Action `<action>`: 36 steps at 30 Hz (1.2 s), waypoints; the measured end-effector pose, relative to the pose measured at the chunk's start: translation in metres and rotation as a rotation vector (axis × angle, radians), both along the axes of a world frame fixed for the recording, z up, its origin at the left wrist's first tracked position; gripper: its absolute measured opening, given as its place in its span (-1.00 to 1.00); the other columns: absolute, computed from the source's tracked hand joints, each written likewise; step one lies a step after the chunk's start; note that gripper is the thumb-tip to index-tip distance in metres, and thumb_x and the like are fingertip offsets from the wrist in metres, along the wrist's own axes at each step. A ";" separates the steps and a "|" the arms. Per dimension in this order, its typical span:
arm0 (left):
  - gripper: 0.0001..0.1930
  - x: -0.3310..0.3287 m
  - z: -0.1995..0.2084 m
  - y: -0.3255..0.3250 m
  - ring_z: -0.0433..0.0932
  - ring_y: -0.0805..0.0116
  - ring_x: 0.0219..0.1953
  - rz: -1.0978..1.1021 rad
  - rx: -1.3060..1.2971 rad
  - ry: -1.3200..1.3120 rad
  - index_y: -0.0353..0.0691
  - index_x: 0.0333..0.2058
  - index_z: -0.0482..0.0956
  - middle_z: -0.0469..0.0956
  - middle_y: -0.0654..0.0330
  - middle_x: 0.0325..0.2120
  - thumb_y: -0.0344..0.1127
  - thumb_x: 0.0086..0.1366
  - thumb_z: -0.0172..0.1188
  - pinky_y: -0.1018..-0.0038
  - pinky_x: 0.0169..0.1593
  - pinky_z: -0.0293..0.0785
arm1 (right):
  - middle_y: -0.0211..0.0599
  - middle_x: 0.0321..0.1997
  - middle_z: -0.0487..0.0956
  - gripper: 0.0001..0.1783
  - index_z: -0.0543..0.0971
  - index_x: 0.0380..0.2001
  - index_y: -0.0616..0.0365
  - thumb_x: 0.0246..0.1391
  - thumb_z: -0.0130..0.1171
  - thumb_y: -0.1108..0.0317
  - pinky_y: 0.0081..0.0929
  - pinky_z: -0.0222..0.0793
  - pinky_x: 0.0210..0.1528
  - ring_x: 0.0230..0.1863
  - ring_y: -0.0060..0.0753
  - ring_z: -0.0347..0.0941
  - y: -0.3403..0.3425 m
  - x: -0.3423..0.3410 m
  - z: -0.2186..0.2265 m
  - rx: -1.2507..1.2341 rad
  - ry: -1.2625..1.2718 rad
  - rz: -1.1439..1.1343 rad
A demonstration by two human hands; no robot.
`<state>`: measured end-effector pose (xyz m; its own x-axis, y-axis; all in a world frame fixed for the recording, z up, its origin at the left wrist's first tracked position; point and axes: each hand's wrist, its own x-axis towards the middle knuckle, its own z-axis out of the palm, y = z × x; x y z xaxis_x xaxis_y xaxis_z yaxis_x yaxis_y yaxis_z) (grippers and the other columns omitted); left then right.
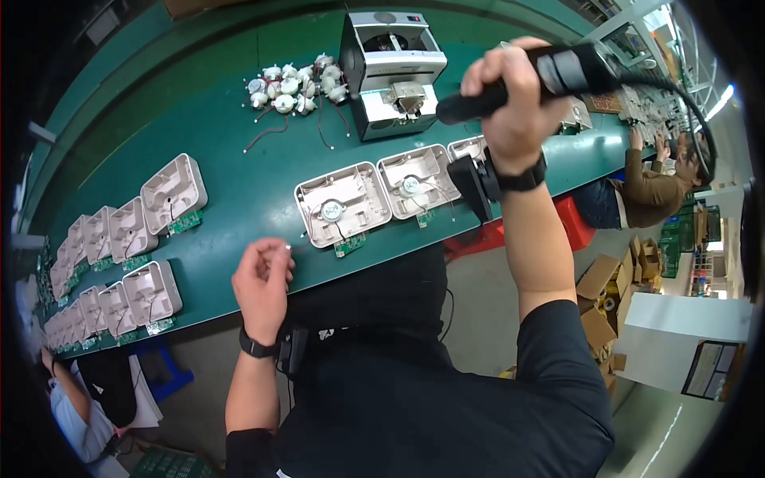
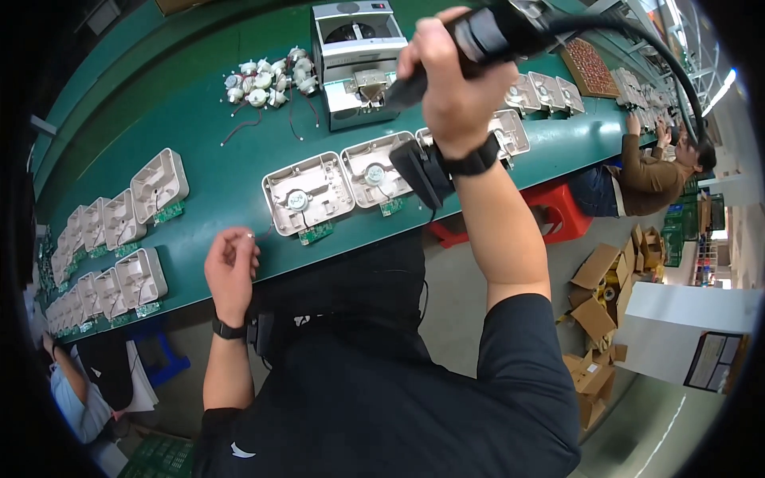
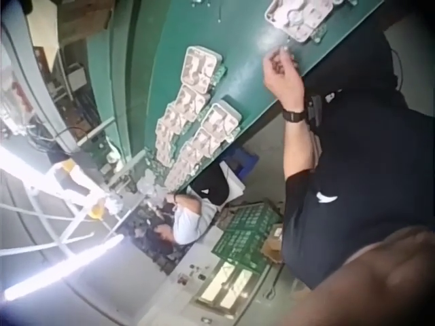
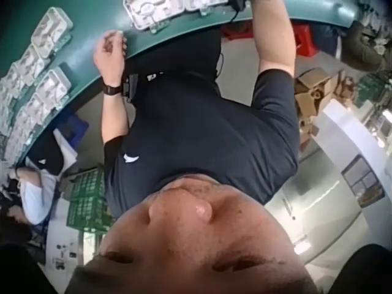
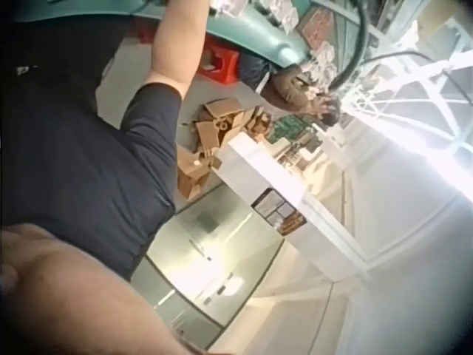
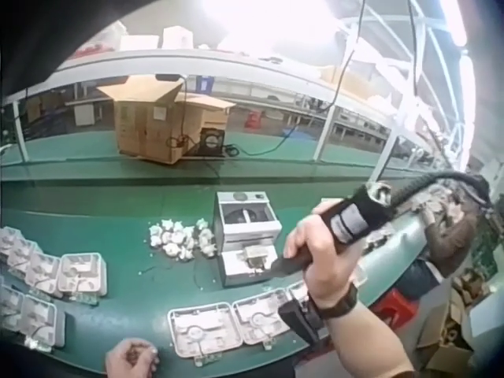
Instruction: The person uses an electric screwdriver to drive screws into plastic housings before picking up motors and threading their wires through the housings. After placing the motors, they use the screwdriver again to secure them into place.
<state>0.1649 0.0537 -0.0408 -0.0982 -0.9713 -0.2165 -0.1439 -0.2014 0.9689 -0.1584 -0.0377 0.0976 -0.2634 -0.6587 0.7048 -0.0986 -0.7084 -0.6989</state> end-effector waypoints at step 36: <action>-0.35 -0.038 -0.022 -0.060 0.52 0.44 -0.53 -0.144 -0.326 -0.240 -0.24 0.16 0.52 0.55 0.14 0.01 -0.12 0.12 0.50 0.47 -0.33 0.50 | -0.20 -0.45 0.48 -0.69 0.22 -0.07 0.15 0.20 0.08 0.48 -0.39 0.48 -0.39 -0.51 -0.43 0.43 0.034 0.091 -0.083 0.298 0.205 0.229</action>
<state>0.1269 -0.0061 -0.0626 -0.2219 -0.9728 0.0667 -0.3770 0.1487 0.9142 -0.0672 -0.0034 0.0141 0.0393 -0.8669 0.4969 -0.1201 -0.4978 -0.8589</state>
